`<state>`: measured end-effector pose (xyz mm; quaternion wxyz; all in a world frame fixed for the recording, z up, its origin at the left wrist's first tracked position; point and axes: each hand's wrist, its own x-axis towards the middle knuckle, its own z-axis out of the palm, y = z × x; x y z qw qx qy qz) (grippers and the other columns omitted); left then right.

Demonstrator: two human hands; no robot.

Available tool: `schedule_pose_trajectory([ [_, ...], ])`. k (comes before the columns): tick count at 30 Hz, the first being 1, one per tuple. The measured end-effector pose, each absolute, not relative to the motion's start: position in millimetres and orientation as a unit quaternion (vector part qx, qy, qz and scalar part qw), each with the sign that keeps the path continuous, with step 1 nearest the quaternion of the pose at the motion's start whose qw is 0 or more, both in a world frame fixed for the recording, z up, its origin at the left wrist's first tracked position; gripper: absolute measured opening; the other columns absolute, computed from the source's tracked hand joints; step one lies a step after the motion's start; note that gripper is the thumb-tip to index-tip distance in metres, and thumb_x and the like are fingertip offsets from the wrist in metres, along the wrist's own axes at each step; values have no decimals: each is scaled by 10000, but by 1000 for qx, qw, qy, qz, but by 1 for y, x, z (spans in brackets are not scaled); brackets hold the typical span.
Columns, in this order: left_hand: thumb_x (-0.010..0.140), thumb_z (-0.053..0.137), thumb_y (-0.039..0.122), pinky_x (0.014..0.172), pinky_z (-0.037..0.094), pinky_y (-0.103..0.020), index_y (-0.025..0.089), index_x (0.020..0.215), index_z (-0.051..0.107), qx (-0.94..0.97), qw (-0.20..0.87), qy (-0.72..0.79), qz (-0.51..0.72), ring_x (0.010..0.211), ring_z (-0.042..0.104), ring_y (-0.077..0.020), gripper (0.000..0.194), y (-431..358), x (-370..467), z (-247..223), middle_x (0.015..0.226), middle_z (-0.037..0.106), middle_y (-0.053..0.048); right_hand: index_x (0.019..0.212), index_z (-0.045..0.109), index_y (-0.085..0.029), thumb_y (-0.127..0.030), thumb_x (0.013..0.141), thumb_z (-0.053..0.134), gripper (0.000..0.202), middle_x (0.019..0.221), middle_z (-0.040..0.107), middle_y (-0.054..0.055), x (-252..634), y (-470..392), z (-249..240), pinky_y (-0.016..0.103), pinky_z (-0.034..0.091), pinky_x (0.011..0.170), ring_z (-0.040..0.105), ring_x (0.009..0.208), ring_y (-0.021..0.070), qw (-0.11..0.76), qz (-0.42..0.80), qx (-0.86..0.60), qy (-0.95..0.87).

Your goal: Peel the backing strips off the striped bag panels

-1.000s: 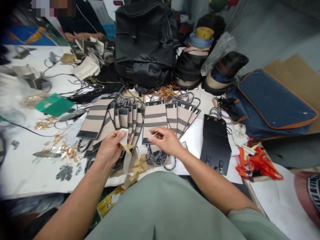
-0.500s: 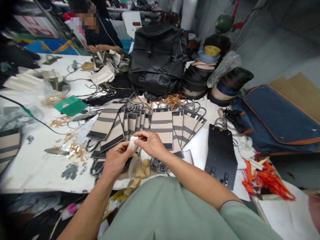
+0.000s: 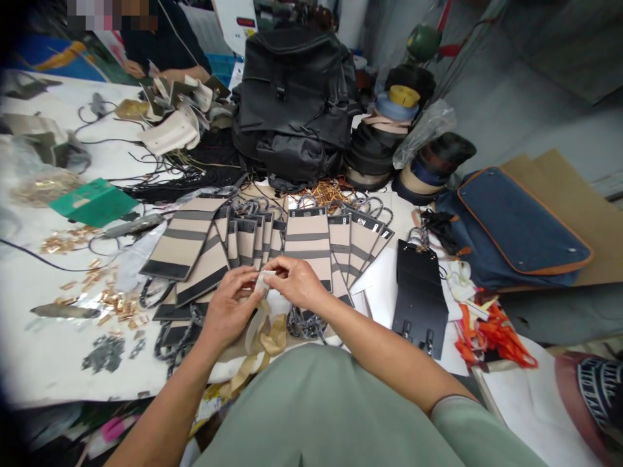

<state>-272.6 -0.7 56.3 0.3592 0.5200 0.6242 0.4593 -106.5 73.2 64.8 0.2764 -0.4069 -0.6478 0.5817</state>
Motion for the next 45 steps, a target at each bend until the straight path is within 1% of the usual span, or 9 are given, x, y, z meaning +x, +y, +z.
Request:
schedule_pose_trajectory([
  [3, 726, 744, 337, 851, 535, -339, 242, 1185, 668, 501, 394, 609, 472, 1017, 647, -233, 475, 9, -273, 57, 1327, 594, -102, 894, 661, -179, -310, 805, 653, 160, 753, 660, -15, -108, 79, 67, 209, 442, 580, 573, 619, 106, 254, 598, -416, -637],
  [7, 766, 709, 389, 813, 504, -321, 219, 991, 755, 475, 438, 628, 435, 830, 660, -222, 285, 20, -273, 54, 930, 754, -52, 882, 667, -185, -318, 832, 626, 148, 744, 665, -16, -109, 89, 72, 216, 444, 600, 590, 644, 115, 230, 551, -419, -684],
  [14, 857, 607, 336, 754, 453, -291, 237, 870, 741, 594, 328, 616, 399, 777, 636, -207, 167, 36, -277, 34, 830, 716, -50, 906, 695, -242, -276, 847, 606, 112, 938, 692, 13, -106, 120, 80, 290, 419, 856, 620, 896, 175, 151, 305, -392, -855],
  [21, 876, 566, 266, 665, 388, -286, 244, 813, 702, 686, 243, 611, 310, 705, 596, -203, 151, 63, -278, 15, 739, 651, -53, 856, 688, -238, -255, 893, 526, 166, 866, 693, 12, -107, 148, 53, 293, 390, 836, 616, 846, 175, 45, 259, -356, -897],
  [25, 877, 574, 273, 697, 392, -292, 250, 799, 699, 671, 303, 595, 323, 728, 604, -203, 150, 78, -259, 2, 746, 666, -53, 832, 673, -211, -253, 895, 504, 185, 848, 686, 25, -90, 188, 8, 278, 402, 801, 609, 807, 164, 83, 266, -454, -846],
  [29, 890, 554, 365, 684, 406, -282, 236, 808, 672, 552, 463, 601, 346, 716, 607, -194, 192, 91, -237, -36, 742, 663, -28, 892, 669, -166, -297, 894, 490, 222, 852, 693, 24, -61, 275, -37, 236, 432, 715, 612, 760, 140, 174, 353, -546, -740],
  [33, 851, 552, 422, 637, 412, -264, 196, 817, 644, 430, 586, 600, 334, 664, 574, -182, 246, 100, -226, -80, 671, 607, 2, 808, 680, -148, -259, 833, 548, 174, 742, 679, 12, -42, 360, -69, 232, 408, 651, 583, 672, 135, 131, 334, -602, -714],
  [40, 844, 509, 338, 716, 426, -272, 192, 915, 630, 447, 583, 618, 280, 762, 592, -188, 202, 103, -228, -103, 793, 640, -11, 767, 684, -173, -243, 793, 612, 104, 745, 682, 9, -36, 404, -101, 241, 388, 655, 575, 686, 147, 101, 312, -613, -719],
  [45, 867, 487, 327, 726, 431, -271, 202, 954, 632, 453, 574, 631, 258, 765, 601, -186, 210, 104, -228, -111, 813, 658, -7, 872, 660, -171, -341, 882, 538, 209, 926, 692, 50, -37, 399, -86, 288, 443, 805, 608, 860, 179, 155, 344, -542, -751],
])
